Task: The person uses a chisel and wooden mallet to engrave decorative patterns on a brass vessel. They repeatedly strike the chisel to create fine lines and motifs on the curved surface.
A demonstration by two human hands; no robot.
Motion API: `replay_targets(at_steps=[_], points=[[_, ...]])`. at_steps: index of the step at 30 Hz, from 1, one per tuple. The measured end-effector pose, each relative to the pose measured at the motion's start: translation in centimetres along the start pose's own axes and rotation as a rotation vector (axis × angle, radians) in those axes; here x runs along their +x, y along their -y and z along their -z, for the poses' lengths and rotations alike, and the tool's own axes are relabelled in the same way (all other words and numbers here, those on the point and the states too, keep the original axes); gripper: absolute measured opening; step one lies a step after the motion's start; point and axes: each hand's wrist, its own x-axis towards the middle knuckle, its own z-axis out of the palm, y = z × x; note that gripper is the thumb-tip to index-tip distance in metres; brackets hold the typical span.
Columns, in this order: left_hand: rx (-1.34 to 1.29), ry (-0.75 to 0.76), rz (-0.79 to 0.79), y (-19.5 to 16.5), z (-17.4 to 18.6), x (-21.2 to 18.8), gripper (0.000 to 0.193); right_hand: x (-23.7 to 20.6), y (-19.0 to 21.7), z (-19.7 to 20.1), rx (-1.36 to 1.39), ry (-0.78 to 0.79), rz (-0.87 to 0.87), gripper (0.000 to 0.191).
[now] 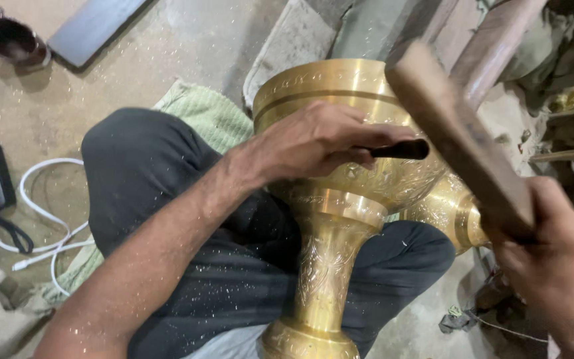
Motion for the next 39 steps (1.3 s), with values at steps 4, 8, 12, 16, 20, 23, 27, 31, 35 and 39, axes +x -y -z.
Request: replay_targets(at_steps=[4, 8, 12, 16, 20, 23, 27, 31, 35, 39], points=[[0.069, 0.038, 0.085, 0.0, 0.0, -0.3, 0.055, 0.1, 2.2, -0.4, -0.008, -0.119, 0.037, 0.016], [-0.039, -0.030, 0.023, 0.1, 0.1, -0.5, 0.056, 0.7, 4.4, 0.4, -0.467, 0.028, 0.016, 0.029], [0.009, -0.011, 0.074, -0.3, 0.2, -0.9, 0.052, 1.1, 5.8, 0.7, -0.332, -0.024, 0.053, 0.019], [0.033, 0.015, 0.124, -0.6, 0.5, -1.2, 0.051, 1.2, 6.5, 0.8, -0.383, 0.024, 0.010, 0.048], [0.030, -0.064, 0.041, -0.5, 0.4, -1.4, 0.053, 1.1, 6.1, 0.2, 0.000, -0.075, 0.266, 0.017], [-0.017, -0.069, 0.039, -0.3, 0.2, -1.5, 0.055, 1.4, 5.3, 0.7, -0.453, -0.039, 0.159, 0.030], [0.005, -0.028, 0.168, -0.5, 0.1, -1.8, 0.053, 1.7, 5.5, 1.2, -0.503, 0.092, -0.129, 0.024], [0.022, -0.108, 0.106, -1.2, 0.2, -2.1, 0.056, 1.9, 6.9, 1.4, -0.407, 0.076, -0.024, 0.035], [-0.030, -0.096, 0.186, -1.6, 0.2, -2.0, 0.056, 1.9, 6.6, 0.8, -0.018, -0.031, 0.245, 0.023], [-0.024, -0.160, 0.108, -1.8, 0.2, -1.8, 0.055, 2.0, 4.7, 1.4, -0.324, -0.031, 0.272, 0.025]])
